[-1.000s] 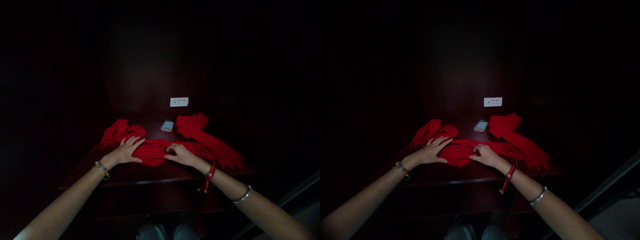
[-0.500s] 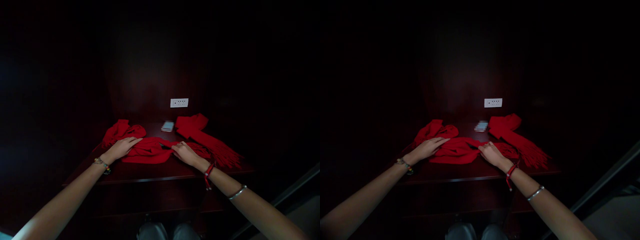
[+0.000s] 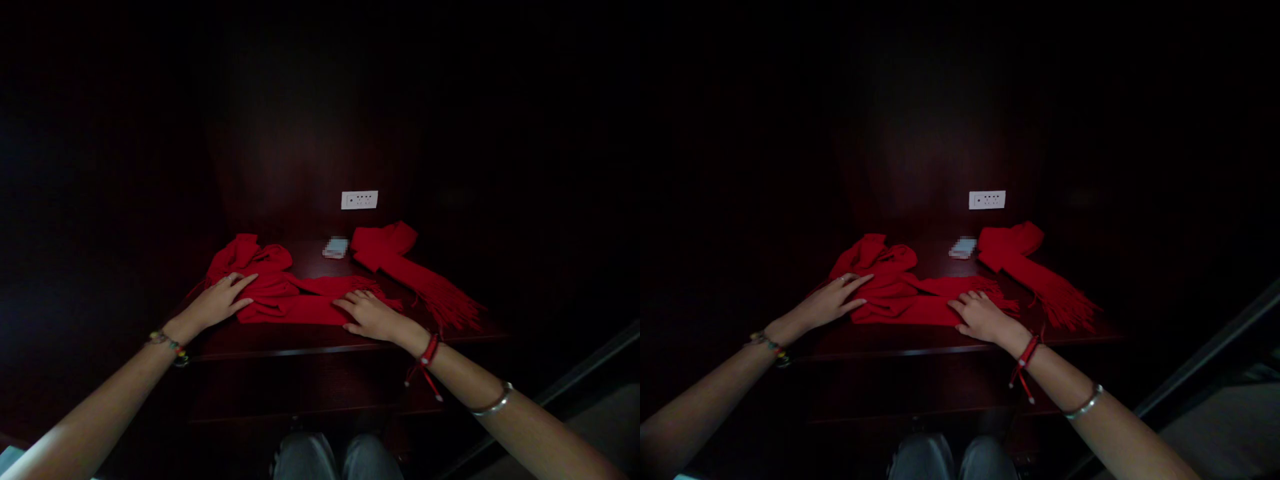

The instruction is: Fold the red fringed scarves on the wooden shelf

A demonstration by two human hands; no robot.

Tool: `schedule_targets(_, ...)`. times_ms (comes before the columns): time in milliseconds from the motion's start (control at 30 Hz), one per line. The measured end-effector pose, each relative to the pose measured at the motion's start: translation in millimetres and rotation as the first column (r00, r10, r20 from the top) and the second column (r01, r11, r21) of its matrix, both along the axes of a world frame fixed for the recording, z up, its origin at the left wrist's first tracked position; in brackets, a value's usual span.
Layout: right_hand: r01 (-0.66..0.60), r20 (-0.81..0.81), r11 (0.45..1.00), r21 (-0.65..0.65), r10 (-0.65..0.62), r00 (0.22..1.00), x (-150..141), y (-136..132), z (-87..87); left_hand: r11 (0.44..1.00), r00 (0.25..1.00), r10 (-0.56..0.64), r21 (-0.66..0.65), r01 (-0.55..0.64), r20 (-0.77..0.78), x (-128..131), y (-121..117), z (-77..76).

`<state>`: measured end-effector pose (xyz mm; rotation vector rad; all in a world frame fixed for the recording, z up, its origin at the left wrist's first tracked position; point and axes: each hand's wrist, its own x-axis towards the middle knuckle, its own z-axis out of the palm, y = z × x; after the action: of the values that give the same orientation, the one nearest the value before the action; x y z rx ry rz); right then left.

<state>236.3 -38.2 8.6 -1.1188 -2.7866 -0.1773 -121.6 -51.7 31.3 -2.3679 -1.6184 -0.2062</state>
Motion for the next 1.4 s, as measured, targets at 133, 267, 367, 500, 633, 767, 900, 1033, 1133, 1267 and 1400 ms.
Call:
schedule_targets(133, -0.018, 0.112, 0.989, 0.145, 0.002, 0.994, -11.4, 6.5, -6.7, 0.983, 0.991, -0.130, -0.132, 0.131, 0.013, -15.0, 3.9, 0.5)
schedule_targets(267, -0.025, 0.122, 0.960, 0.280, -0.010, 0.993, 9.6, 20.0, -10.2, 0.982, 0.987, -0.156, -0.114, 0.151, -0.042, -25.3, -0.8, -8.5)
schedule_targets(367, -0.025, 0.116, 0.935, 0.353, -0.017, 0.993, 27.7, 24.7, -13.7, 0.998, 0.991, -0.065, 0.012, 0.067, -0.120, -31.6, -4.1, -6.9)
schedule_targets(500, -0.006, 0.117, 0.917, 0.399, -0.045, 0.992, 47.0, 28.0, -18.2, 0.988, 0.980, 0.076, 0.147, -0.048, -0.186, -63.3, -8.2, -4.2)
schedule_targets(633, 0.034, 0.089, 0.894, 0.447, -0.082, 0.993, 64.1, 35.2, -12.9, 0.985, 0.969, 0.169, 0.012, -0.170, -0.179, -101.4, -10.2, -15.5)
schedule_targets(767, 0.218, -0.158, 0.849, 0.482, -0.161, 0.974, 75.1, 44.8, 6.0, 0.978, 0.979, 0.182, -0.084, -0.190, -0.091, -81.6, -11.4, -18.5)
schedule_targets(900, 0.165, -0.207, 0.859, 0.484, -0.071, 0.976, 73.7, 45.7, 21.8, 0.998, 0.993, 0.065, -0.014, -0.063, 0.100, -5.4, -18.5, -18.8)
schedule_targets(1033, 0.020, -0.001, 0.893, 0.449, -0.022, 1.000, 77.3, 41.7, 21.5, 0.999, 0.996, 0.031, -0.047, -0.027, 0.084, 31.3, -19.9, -26.4)
schedule_targets(1133, 0.024, 0.035, 0.893, 0.449, -0.045, 0.998, 93.0, 43.4, 16.8, 0.993, 0.996, -0.083, -0.075, 0.086, 0.042, 10.6, -14.6, -23.2)
schedule_targets(1267, 0.027, -0.049, 0.850, 0.527, -0.001, 0.999, 119.6, 46.6, 2.5, 0.991, 0.990, -0.129, -0.040, 0.127, -0.056, -39.6, -14.4, -18.1)
schedule_targets(1400, -0.116, 0.052, 0.896, 0.428, 0.104, 0.993, 132.6, 42.7, -24.4, 0.988, 0.984, -0.125, -0.106, 0.113, -0.123, -85.4, -18.1, -22.5)
